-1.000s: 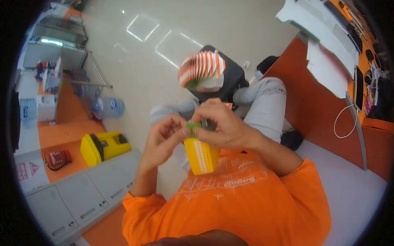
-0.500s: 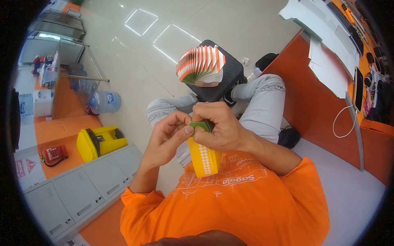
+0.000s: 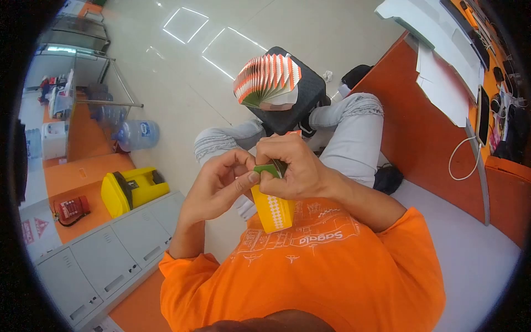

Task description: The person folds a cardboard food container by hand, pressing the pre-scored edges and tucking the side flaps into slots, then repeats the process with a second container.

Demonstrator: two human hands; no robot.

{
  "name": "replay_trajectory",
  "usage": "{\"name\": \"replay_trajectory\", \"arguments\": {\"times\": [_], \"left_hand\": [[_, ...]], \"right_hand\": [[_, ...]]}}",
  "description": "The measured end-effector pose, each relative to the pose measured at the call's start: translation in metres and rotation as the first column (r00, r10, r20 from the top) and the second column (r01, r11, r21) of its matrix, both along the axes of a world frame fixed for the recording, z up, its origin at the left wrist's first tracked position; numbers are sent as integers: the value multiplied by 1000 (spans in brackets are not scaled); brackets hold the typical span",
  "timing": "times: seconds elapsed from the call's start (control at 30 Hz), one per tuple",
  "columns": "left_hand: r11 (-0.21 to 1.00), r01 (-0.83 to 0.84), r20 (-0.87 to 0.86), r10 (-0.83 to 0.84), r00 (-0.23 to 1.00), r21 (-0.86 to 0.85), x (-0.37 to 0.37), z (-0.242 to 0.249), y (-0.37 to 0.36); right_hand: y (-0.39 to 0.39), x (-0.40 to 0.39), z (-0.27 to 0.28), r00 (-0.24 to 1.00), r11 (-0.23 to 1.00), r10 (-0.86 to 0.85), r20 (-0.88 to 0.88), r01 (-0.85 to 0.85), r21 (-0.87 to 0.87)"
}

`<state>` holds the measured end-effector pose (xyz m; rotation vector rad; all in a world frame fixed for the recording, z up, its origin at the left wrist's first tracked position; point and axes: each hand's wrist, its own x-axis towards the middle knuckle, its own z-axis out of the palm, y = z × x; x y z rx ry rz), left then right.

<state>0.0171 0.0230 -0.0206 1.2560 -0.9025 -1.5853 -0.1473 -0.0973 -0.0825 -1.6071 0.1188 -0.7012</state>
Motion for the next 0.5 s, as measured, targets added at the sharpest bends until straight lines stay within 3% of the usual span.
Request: {"name": "replay_trajectory", "arguments": {"times": [0.37,0.5], "left_hand": [[1000,27,-79,-28,996,-5,-7,-19,6],[998,50,-68,-48,997,27,-4,-13,3]], "right_hand": [[6,-3,-4,999,999,-26,-42,27,26],[-2,-3,-2,1000,997,-23,-14,22,-69]]}}
